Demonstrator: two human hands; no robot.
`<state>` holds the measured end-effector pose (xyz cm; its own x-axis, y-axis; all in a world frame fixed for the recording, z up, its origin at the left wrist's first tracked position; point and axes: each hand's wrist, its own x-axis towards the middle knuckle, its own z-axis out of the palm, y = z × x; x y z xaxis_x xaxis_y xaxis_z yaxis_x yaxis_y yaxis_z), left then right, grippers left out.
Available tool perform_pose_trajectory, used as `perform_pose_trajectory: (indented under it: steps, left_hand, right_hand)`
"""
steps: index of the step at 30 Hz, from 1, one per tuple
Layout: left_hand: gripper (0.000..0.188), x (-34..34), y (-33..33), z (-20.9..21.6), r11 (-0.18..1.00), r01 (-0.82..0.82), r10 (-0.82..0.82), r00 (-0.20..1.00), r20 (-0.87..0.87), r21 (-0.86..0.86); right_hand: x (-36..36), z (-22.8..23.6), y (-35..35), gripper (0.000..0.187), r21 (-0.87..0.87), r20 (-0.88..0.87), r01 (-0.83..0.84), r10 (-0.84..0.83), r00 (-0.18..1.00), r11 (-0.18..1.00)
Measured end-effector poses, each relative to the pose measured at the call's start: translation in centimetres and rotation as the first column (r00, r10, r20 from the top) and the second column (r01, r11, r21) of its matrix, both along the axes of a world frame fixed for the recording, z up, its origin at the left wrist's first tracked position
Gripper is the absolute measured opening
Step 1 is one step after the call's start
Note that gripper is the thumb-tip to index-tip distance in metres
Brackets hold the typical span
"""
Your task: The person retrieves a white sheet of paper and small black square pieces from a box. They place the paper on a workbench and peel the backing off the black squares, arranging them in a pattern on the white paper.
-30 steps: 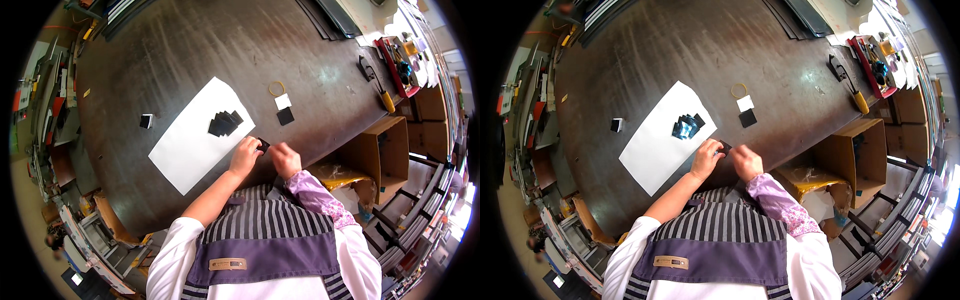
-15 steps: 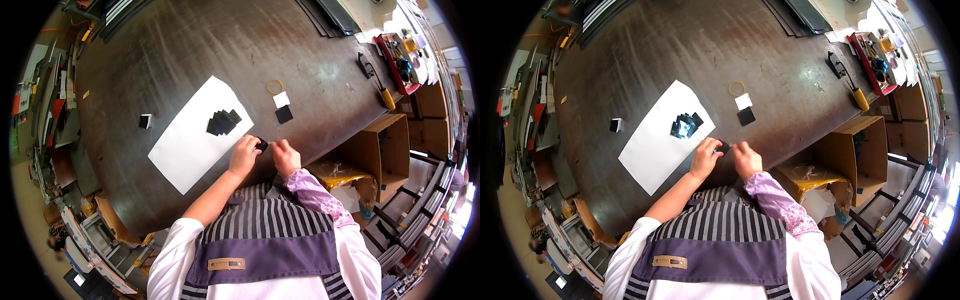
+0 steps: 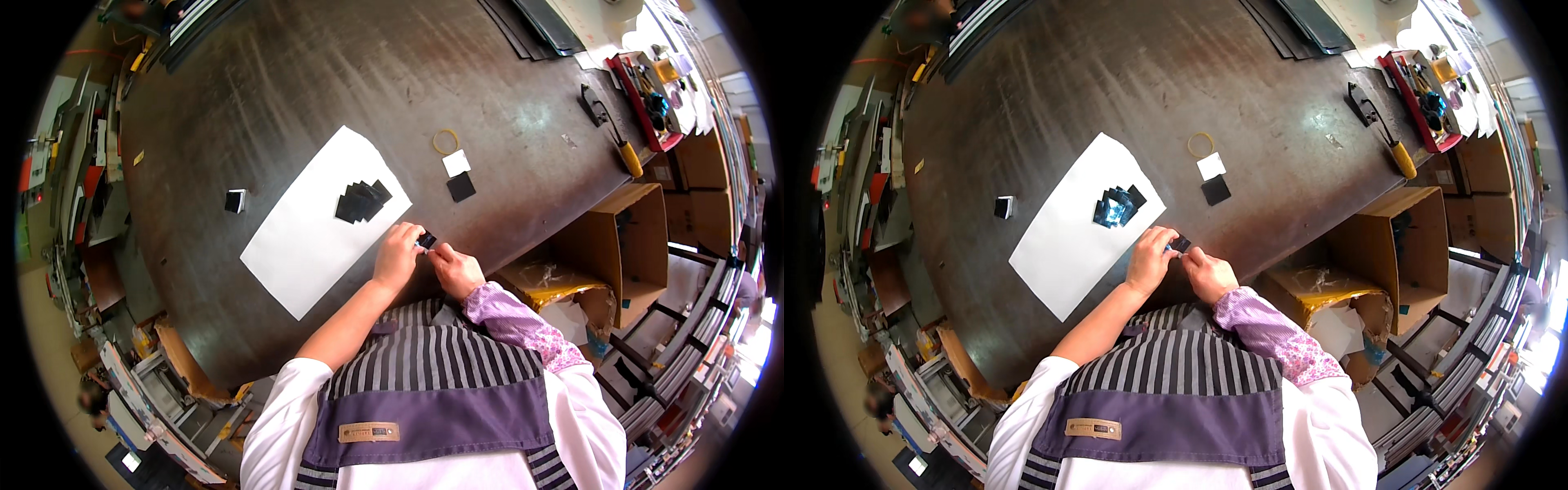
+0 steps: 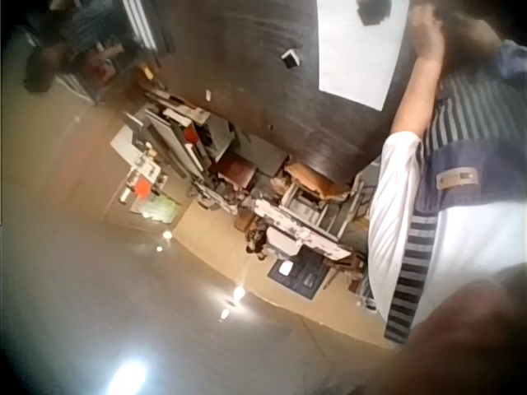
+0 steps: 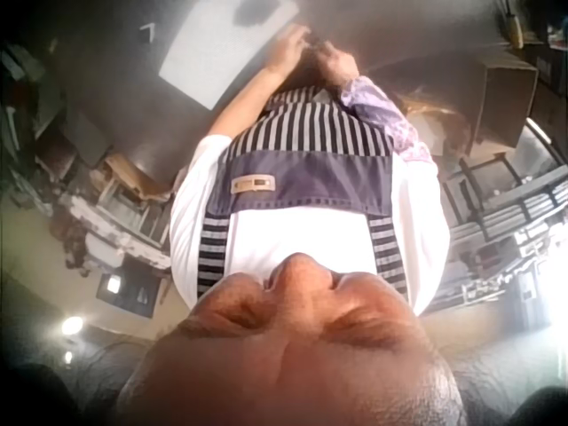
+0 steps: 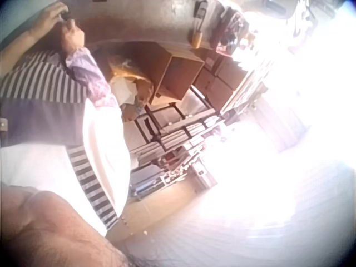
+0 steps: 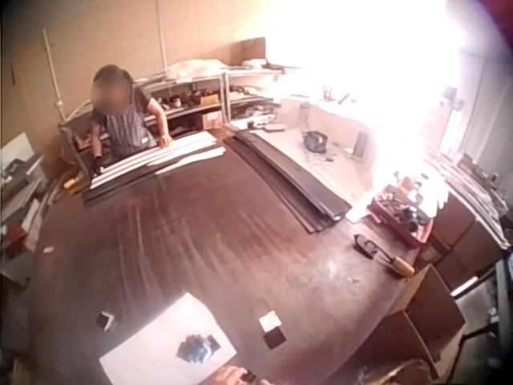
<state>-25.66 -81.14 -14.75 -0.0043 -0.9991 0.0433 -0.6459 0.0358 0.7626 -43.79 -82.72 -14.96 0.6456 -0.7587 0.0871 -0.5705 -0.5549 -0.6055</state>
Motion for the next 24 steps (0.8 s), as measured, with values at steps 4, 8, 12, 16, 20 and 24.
perform_pose_trajectory:
  steps: [4, 8, 12, 16, 20, 24]
  left_hand:
    - [0.033, 0.0, 0.0, 0.1, 1.000, 0.005, -0.004, 1.000, -0.013, 0.013]
    - [0.034, 0.1, 0.0, 0.0, 0.999, 0.010, -0.009, 0.999, -0.040, 0.041]
    - [0.036, 0.0, 0.0, 0.0, 0.999, -0.004, 0.007, 0.998, -0.063, 0.051]
    - [0.036, 0.2, -0.2, 0.3, 0.999, 0.019, -0.016, 0.997, -0.071, 0.041]
    - [0.027, 0.5, -0.2, -0.1, 0.997, 0.077, -0.076, 0.996, -0.034, 0.012]
    - [0.016, 0.8, -0.3, -0.7, 0.996, 0.075, -0.072, 0.995, -0.062, 0.043]
  right_hand:
    - [0.4, 0.1, -0.3, 0.022, -0.015, -0.111, 0.149, -0.150, 0.982, 0.989]
    - [0.7, 0.9, -0.3, 0.023, -0.001, -0.004, 0.159, -0.159, 0.987, 0.987]
    - [0.4, 0.5, 0.3, 0.021, 0.046, -0.024, 0.049, -0.048, 0.999, 0.998]
    - [0.6, 0.6, -0.1, 0.023, 0.018, -0.077, 0.184, -0.182, 0.980, 0.983]
    - [0.6, 1.0, -0.1, 0.016, 0.054, -0.050, 0.115, -0.112, 0.992, 0.992]
    - [0.9, 1.8, -0.5, 0.016, 0.113, 0.063, 0.140, -0.147, 0.987, 0.984]
